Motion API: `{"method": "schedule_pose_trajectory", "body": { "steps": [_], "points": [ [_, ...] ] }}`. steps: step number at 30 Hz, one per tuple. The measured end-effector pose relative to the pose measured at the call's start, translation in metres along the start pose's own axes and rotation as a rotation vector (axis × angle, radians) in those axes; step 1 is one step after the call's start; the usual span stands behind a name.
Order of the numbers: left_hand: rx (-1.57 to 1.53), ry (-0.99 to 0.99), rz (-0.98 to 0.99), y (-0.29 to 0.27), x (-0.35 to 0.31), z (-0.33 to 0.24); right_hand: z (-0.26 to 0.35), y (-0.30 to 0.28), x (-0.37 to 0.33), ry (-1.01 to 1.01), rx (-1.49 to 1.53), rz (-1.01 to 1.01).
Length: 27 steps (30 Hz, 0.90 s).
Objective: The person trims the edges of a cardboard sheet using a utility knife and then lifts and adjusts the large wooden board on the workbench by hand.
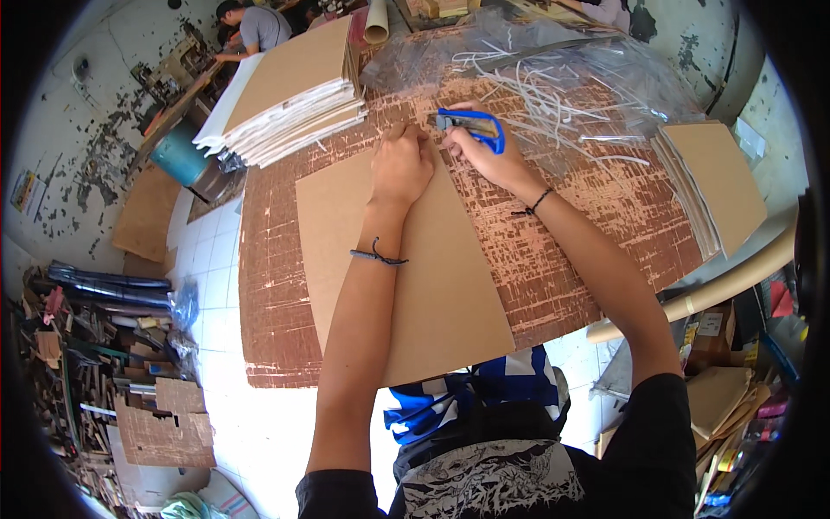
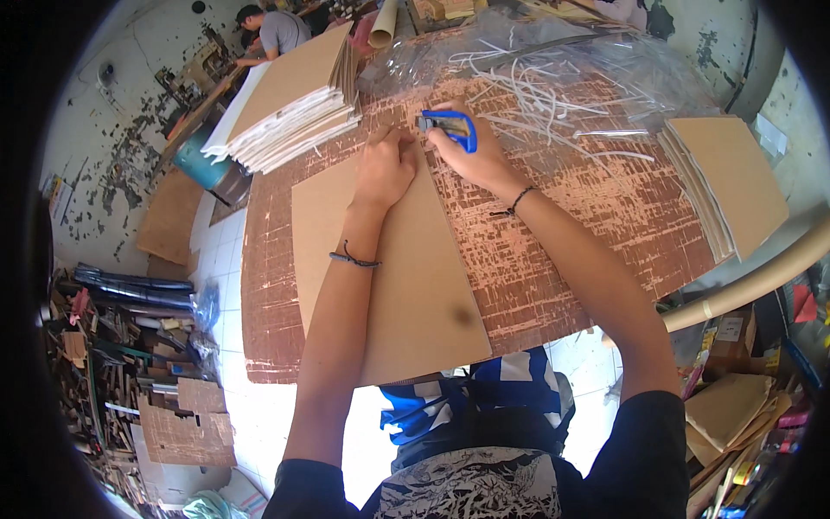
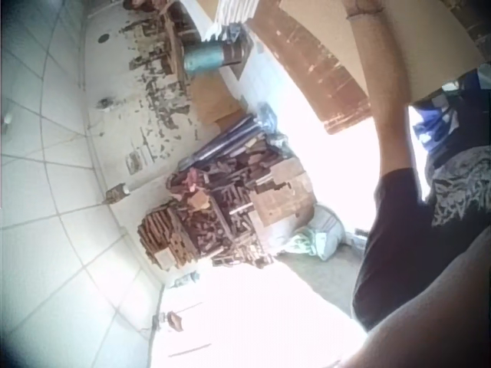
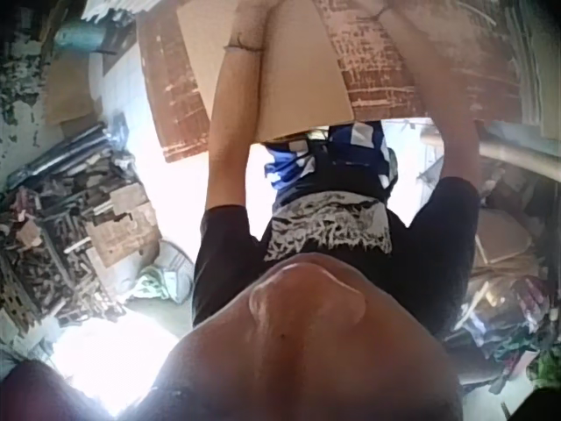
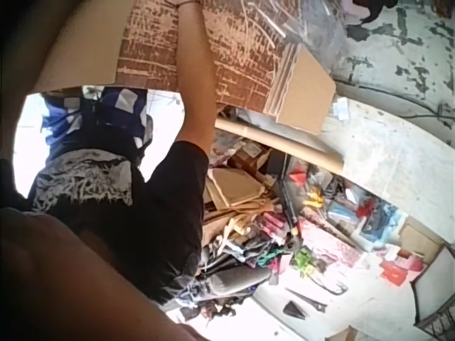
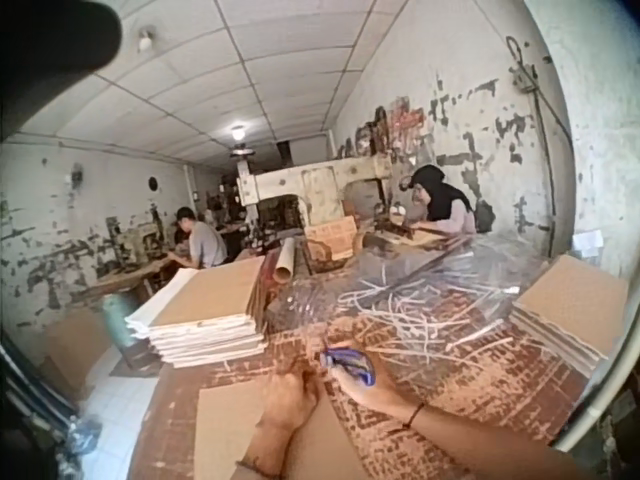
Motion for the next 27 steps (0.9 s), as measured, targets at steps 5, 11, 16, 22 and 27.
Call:
{"method": "schedule_pose_trajectory", "body": {
  "steps": [5,11,16,22,27],
  "points": [
    [-0.021,0.002,-0.041,0.000,0.001,0.002,0.008,0.004,-0.002,0.131,-0.027,-0.032],
    [0.002,0.005,-0.052,-0.003,0.001,0.006,0.007,0.005,-0.001,0.080,-0.120,-0.011],
    [0.007,-0.026,-0.027,-0.001,-0.001,0.004,0.003,0.003,-0.002,0.026,-0.179,0.023],
    [0.035,-0.003,-0.017,-0.007,-0.004,-0.001,0.010,0.004,-0.004,0.001,-0.304,0.064],
    [0.046,-0.038,0.013,-0.006,-0.005,-0.003,0.008,0.006,-0.004,-0.201,-0.455,0.073]
  ]
}}
Point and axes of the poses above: each hand's wrist, its own x-axis towards the middle knuckle, its own y-axis out of the palm, z = x × y, the point moved 2 cm from there along x, towards the middle knuckle, and after that the axes turned 2 degrees about x, right-handed, at the moved point
